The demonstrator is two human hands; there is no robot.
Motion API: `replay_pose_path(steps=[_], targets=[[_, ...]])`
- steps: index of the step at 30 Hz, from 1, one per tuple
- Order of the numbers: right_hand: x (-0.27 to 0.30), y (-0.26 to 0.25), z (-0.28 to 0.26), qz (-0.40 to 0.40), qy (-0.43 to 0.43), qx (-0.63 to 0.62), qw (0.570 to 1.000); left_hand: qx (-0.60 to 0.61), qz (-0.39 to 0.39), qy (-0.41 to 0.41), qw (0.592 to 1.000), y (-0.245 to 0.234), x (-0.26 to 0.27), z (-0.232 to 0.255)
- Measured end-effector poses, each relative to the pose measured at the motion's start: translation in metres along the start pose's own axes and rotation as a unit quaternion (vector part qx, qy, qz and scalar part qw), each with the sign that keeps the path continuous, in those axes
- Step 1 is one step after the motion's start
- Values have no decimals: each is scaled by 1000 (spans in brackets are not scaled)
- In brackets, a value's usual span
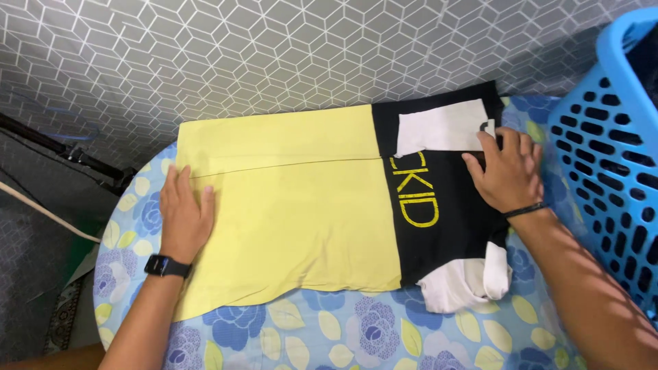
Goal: The person takes a yellow and black t-shirt from a blue laundry basket, lays it flat on a floral-patterned table, and folds it neatly by hand. The folded shirt is then placed into a wooden drawer.
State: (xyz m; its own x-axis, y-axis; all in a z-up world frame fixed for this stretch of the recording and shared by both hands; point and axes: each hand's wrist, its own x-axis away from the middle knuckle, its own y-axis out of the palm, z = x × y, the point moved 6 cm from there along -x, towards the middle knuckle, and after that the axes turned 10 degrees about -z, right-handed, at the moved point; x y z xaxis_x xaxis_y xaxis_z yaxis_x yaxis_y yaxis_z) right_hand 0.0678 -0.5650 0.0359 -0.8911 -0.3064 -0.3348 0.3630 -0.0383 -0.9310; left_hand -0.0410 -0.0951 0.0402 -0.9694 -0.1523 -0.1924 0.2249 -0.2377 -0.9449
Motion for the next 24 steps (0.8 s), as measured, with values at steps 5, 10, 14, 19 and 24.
replay_pose_path(steps=[5, 10, 14, 19, 24], targets=[[41, -20, 19, -211, 209, -12, 955, -340, 37, -65, 938, -17, 39, -4], [78, -38, 20, -347, 311, -178, 867, -220, -102, -193, 951, -11, 66, -26], [83, -11, 30, -301, 253, -214, 894, -296, -15, -130, 946, 7, 71, -46], [81, -32, 26, -352, 281, -254, 856, -231, -57, -183, 954, -4, 71, -55], [101, -83, -7, -448, 331, -244, 793, -140, -144, -137, 970, -28, 76, -12]])
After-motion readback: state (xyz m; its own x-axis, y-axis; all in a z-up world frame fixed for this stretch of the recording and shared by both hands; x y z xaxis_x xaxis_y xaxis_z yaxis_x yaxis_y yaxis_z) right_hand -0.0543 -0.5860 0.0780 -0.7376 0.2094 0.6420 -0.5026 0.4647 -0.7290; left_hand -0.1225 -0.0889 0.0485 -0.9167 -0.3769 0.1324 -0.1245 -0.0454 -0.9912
